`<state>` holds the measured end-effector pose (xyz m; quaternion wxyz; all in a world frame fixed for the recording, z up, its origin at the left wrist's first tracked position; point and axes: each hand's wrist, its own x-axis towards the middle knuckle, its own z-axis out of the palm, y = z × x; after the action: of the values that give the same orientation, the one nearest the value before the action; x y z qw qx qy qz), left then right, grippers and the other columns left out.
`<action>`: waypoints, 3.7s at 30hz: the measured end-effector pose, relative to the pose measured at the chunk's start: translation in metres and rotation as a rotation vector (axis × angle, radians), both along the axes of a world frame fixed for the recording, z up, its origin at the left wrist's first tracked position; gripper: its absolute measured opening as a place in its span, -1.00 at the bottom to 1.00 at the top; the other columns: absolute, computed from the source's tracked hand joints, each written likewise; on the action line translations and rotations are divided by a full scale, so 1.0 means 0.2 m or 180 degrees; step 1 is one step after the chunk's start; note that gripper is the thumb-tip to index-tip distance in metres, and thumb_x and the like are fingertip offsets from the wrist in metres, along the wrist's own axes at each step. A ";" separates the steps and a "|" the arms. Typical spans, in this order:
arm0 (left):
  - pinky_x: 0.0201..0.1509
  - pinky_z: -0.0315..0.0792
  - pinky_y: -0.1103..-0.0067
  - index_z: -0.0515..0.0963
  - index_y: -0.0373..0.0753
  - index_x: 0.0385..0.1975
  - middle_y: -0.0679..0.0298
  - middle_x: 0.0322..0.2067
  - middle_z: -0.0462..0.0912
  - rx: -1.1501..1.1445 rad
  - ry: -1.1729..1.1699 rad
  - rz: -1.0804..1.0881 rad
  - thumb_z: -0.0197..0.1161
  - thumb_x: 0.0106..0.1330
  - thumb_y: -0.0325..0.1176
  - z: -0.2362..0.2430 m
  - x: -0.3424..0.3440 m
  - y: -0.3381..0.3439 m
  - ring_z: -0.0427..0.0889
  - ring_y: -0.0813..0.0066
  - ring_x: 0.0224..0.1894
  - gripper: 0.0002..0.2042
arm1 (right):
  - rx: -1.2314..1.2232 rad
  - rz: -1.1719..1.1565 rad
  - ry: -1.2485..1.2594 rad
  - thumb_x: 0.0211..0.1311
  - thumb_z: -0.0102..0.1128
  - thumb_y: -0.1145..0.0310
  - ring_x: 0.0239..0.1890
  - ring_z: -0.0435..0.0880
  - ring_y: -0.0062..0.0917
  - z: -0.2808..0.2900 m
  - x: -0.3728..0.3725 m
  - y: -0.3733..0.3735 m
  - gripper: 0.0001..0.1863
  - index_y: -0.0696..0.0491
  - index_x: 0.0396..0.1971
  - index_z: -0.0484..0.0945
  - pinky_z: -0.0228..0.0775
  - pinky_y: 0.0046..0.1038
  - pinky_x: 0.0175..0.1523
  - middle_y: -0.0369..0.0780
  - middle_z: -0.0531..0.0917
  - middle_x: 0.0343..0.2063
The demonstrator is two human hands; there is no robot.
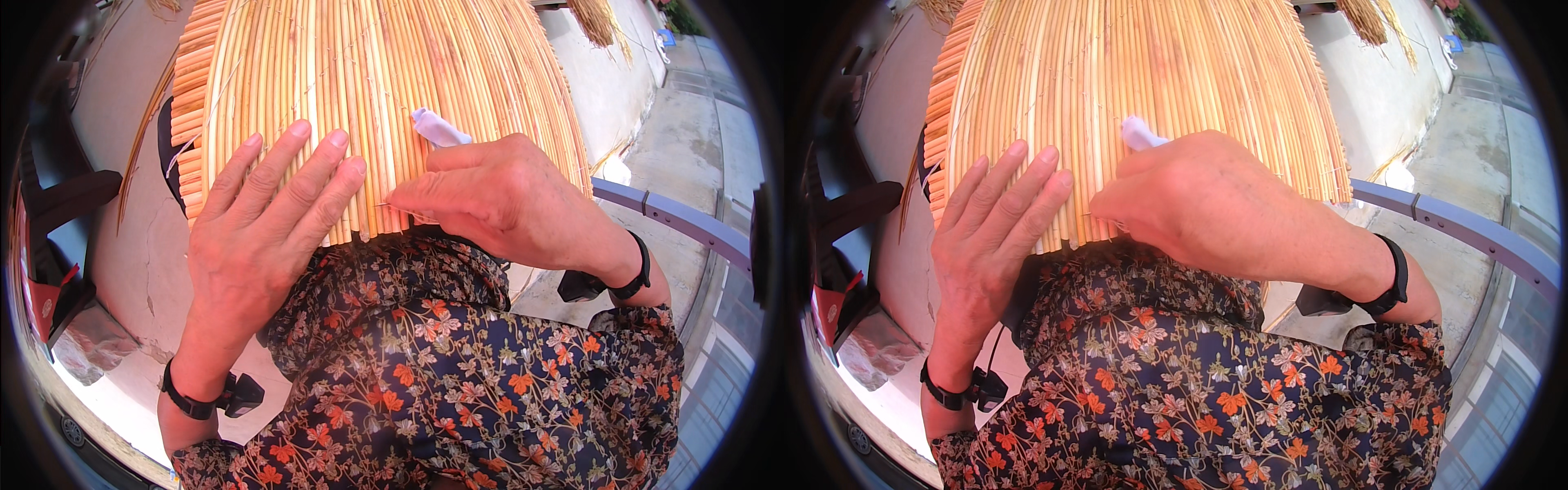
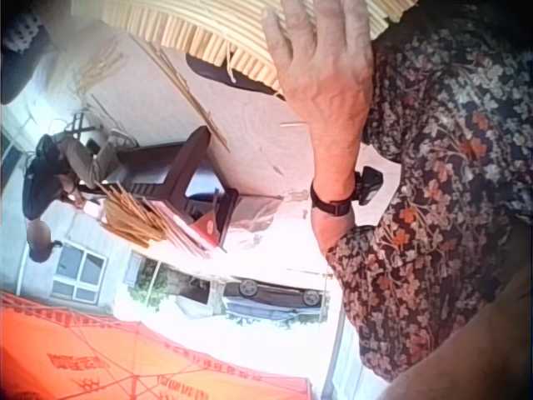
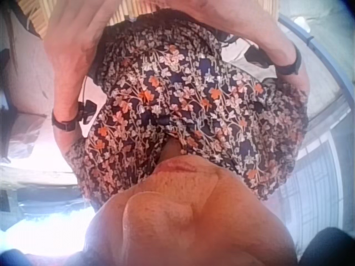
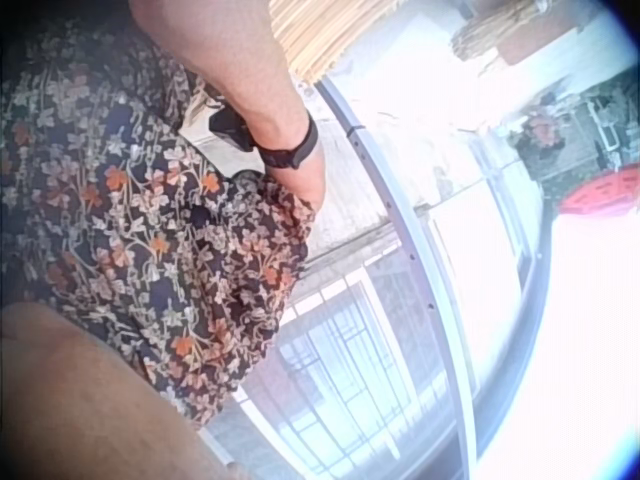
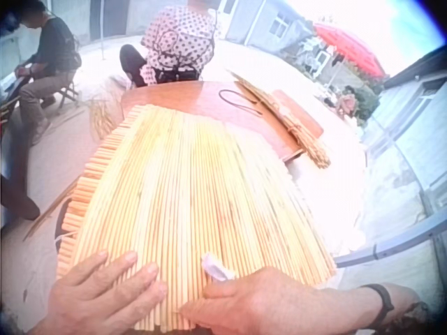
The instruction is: The person weaves a thin white string through a bundle of parallel bamboo sticks using a small tool. They repeatedly pass the tool through the gaps between the sticks and pull the string tight to secure the bundle.
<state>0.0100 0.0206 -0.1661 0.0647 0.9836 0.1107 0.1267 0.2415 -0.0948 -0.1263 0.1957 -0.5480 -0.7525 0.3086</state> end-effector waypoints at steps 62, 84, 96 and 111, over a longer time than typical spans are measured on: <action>-0.35 0.44 0.31 0.63 -0.27 -0.26 0.07 -0.56 0.59 0.0950 -0.0791 -0.1028 0.45 0.06 -0.49 0.99 0.22 0.42 0.62 0.04 -0.46 -0.77 | 0.0051 -0.0005 -0.0766 0.32 0.26 0.50 -0.50 0.47 -0.82 1.09 0.21 0.40 -0.86 0.15 -0.22 0.75 0.33 -0.69 -0.41 -0.40 0.71 -0.43; -0.36 0.42 0.31 0.68 -0.23 -0.18 0.02 -0.60 0.55 0.0871 -0.0688 -0.1271 0.42 0.10 -0.45 1.01 0.16 0.47 0.58 -0.04 -0.48 -0.75 | 0.0385 0.0420 -0.0727 0.34 0.24 0.34 -0.53 0.45 -0.81 0.97 0.16 0.44 -0.85 0.02 -0.23 0.75 0.31 -0.68 -0.44 -0.45 0.60 -0.56; -0.24 0.45 0.36 0.66 -0.32 -0.19 0.00 -0.48 0.63 0.0304 -0.0322 -0.0756 0.42 0.09 -0.44 1.16 0.13 0.43 0.61 0.06 -0.42 -0.73 | 0.0562 0.0429 -0.0749 0.34 0.18 0.48 -0.43 0.54 -0.80 1.10 0.18 0.48 -0.80 0.15 -0.13 0.71 0.42 -0.65 -0.31 -0.37 0.67 -0.44; -0.24 0.44 0.43 0.63 -0.41 -0.17 0.05 -0.50 0.59 -0.0226 -0.0464 -0.0841 0.39 0.09 -0.47 1.08 0.10 0.50 0.53 0.27 -0.46 -0.71 | 0.0597 0.0007 -0.1070 0.39 0.18 0.44 -0.53 0.45 -0.88 1.10 0.11 0.50 -0.88 0.13 -0.26 0.66 0.34 -0.70 -0.44 -0.46 0.56 -0.54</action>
<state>0.0298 0.1202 0.0499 0.1234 0.9749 -0.0203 0.1843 0.2633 0.0051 0.0936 0.1172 -0.5704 -0.8006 0.1414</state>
